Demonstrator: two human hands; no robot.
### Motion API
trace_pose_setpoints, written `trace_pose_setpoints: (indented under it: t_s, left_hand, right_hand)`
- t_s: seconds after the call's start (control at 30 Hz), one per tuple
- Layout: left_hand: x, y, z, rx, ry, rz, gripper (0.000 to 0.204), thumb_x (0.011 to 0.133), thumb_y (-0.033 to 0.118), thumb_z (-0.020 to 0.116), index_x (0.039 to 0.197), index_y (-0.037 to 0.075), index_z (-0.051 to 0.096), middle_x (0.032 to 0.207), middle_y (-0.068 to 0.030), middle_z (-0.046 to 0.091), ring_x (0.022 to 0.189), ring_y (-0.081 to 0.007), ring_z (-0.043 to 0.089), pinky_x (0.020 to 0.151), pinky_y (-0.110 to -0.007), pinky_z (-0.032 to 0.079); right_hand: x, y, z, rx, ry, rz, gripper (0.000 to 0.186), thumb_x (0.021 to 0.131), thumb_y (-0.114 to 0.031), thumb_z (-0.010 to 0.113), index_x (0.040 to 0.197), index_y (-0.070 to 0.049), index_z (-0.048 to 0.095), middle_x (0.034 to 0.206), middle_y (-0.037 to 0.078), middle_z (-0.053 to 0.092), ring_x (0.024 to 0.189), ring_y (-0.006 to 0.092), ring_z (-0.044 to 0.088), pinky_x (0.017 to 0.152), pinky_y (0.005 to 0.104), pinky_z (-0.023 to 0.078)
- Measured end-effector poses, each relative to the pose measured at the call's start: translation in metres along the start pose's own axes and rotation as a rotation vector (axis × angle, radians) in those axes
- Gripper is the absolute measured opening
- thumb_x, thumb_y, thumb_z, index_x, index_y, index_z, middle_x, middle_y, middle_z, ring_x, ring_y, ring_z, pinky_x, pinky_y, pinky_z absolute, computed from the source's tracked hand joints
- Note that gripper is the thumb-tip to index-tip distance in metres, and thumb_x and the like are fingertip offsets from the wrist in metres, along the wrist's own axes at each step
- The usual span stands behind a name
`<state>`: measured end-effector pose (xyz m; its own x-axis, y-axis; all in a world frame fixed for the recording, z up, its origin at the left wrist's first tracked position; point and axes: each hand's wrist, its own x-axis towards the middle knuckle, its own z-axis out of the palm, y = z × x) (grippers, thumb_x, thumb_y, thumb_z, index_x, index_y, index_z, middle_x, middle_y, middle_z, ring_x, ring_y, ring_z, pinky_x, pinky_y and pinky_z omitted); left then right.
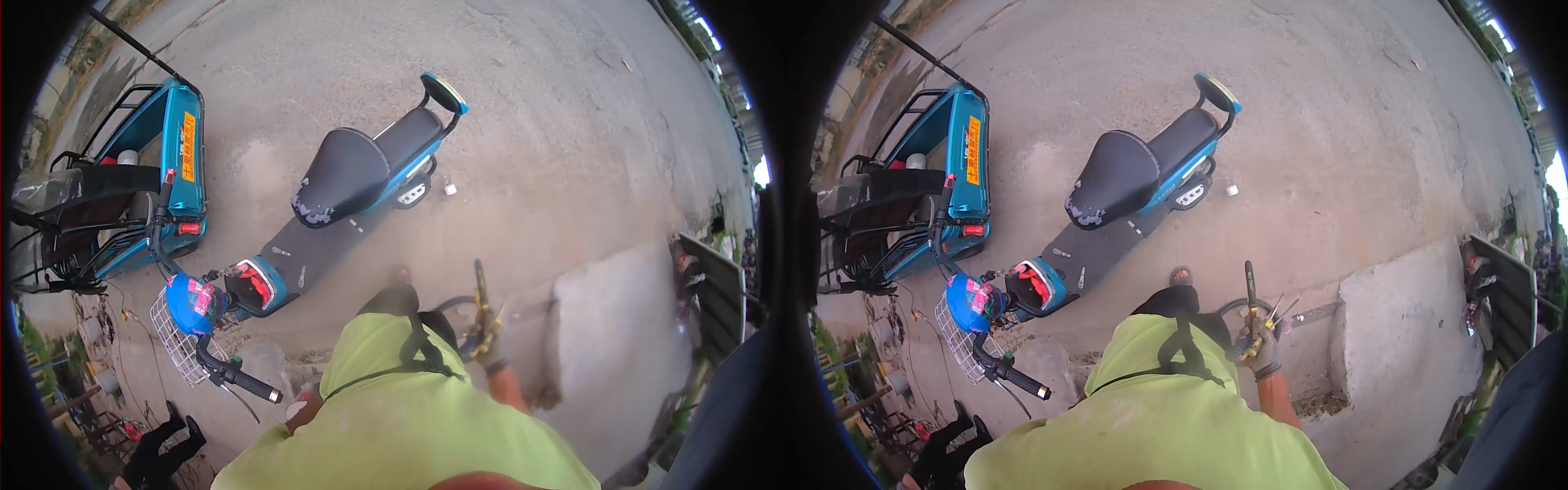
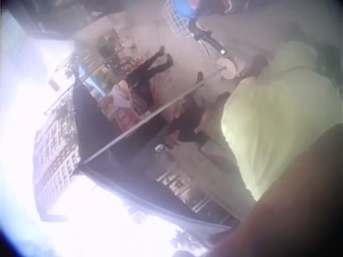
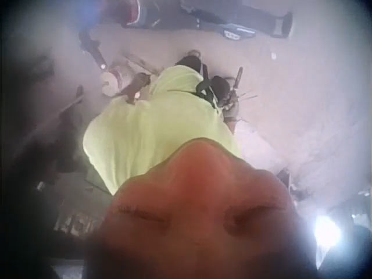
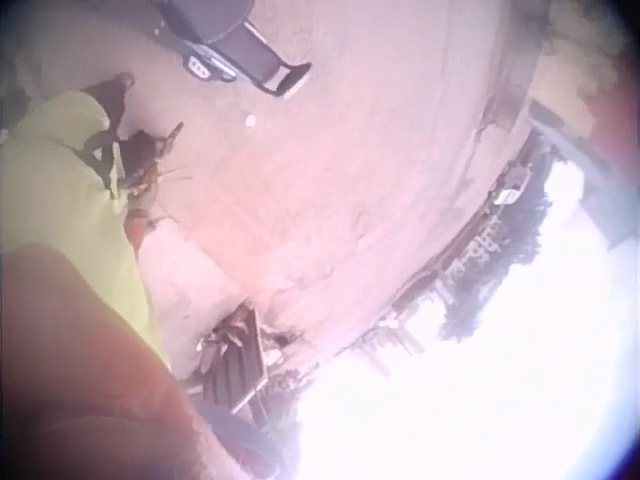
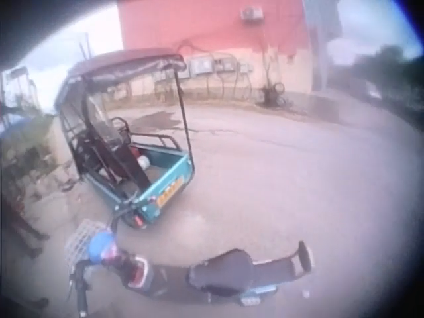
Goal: The person repairs the front electrical assembly of a blue moped using a screwdriver to tighten screws and pliers to strip and connect wires under the front cowl.
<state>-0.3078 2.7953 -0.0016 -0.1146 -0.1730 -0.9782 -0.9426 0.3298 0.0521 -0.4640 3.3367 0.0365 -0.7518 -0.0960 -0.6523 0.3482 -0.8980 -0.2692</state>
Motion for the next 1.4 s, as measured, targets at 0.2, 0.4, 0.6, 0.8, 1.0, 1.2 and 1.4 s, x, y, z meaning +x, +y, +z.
trace_pose_setpoints:
  t_s: [0.2, 0.4, 0.6, 0.8, 1.0, 1.2, 1.4]
  left_hand:
    - [-0.041, 0.1, 0.071, -0.056, 0.028, 0.01, 0.035, 0.104, 0.034, 0.063, 0.095, 0.006, 0.082, 0.089, -0.0086, 0.082, 0.078, -0.0216, 0.078, 0.07, -0.039, 0.062]
    - [-0.019, 0.149, 0.181, -0.771, 0.346, -0.112, 0.027, 0.105, 0.028, 0.067, 0.097, 0.005, 0.078, 0.086, -0.0075, 0.08, 0.072, -0.0185, 0.076, 0.063, -0.035, 0.057]
    - [-0.083, 0.209, 0.348, -1.187, 0.516, -0.179, 0.024, 0.105, 0.024, 0.07, 0.099, 0.002, 0.076, 0.087, -0.0085, 0.079, 0.073, -0.0188, 0.074, 0.064, -0.034, 0.056]
    - [-0.136, 0.242, 0.47, -1.21, 0.611, -0.291, 0.025, 0.1, 0.021, 0.07, 0.103, -0.002, 0.079, 0.089, -0.0111, 0.081, 0.075, -0.018, 0.075, 0.068, -0.034, 0.058]
    - [-0.165, 0.259, 0.544, -1.325, 0.845, -0.35, 0.025, 0.098, 0.023, 0.071, 0.099, 0.0, 0.08, 0.087, -0.0105, 0.081, 0.073, -0.0168, 0.073, 0.068, -0.035, 0.058]
    - [-0.167, 0.242, 0.559, -1.491, 0.957, -0.326, 0.022, 0.095, 0.024, 0.08, 0.096, 0.002, 0.08, 0.083, -0.0081, 0.079, 0.077, -0.0149, 0.071, 0.069, -0.033, 0.057]
    - [-0.142, 0.184, 0.465, -1.467, 0.992, -0.114, 0.022, 0.097, 0.025, 0.08, 0.106, 0.005, 0.082, 0.106, -0.0095, 0.079, 0.086, -0.0179, 0.074, 0.078, -0.034, 0.059]
  right_hand:
    - [0.062, -0.137, 0.071, -0.295, -0.035, 0.128, 0.04, 0.103, -0.029, 0.072, 0.138, -0.009, 0.065, 0.116, 0.004, 0.073, 0.094, 0.0182, 0.071, 0.078, 0.0354, 0.062]
    - [0.169, -0.226, 0.106, -0.764, -0.034, 0.427, 0.037, 0.102, -0.026, 0.073, 0.132, -0.005, 0.067, 0.114, 0.006, 0.074, 0.091, 0.0204, 0.07, 0.081, 0.0371, 0.061]
    - [0.246, -0.303, 0.167, -1.117, -0.207, 0.681, 0.03, 0.1, -0.015, 0.069, 0.126, 0.001, 0.067, 0.11, 0.012, 0.073, 0.089, 0.0227, 0.07, 0.081, 0.0377, 0.059]
    - [0.29, -0.325, 0.21, -1.252, -0.372, 0.956, 0.034, 0.102, -0.014, 0.065, 0.131, 0.003, 0.066, 0.108, 0.012, 0.073, 0.089, 0.0221, 0.07, 0.08, 0.0367, 0.06]
    - [0.301, -0.268, 0.25, -1.672, -0.483, 1.071, 0.033, 0.099, -0.01, 0.069, 0.128, 0.007, 0.068, 0.102, 0.012, 0.076, 0.088, 0.0241, 0.075, 0.081, 0.0375, 0.062]
    - [0.274, -0.171, 0.26, -1.775, -0.734, 1.261, 0.028, 0.108, -0.017, 0.066, 0.121, 0.008, 0.071, 0.106, 0.015, 0.076, 0.096, 0.0224, 0.074, 0.087, 0.0369, 0.062]
    - [0.241, -0.07, 0.251, -1.846, -0.721, 1.223, 0.033, 0.1, -0.017, 0.079, 0.122, 0.006, 0.073, 0.11, 0.013, 0.079, 0.091, 0.0214, 0.077, 0.082, 0.0318, 0.062]
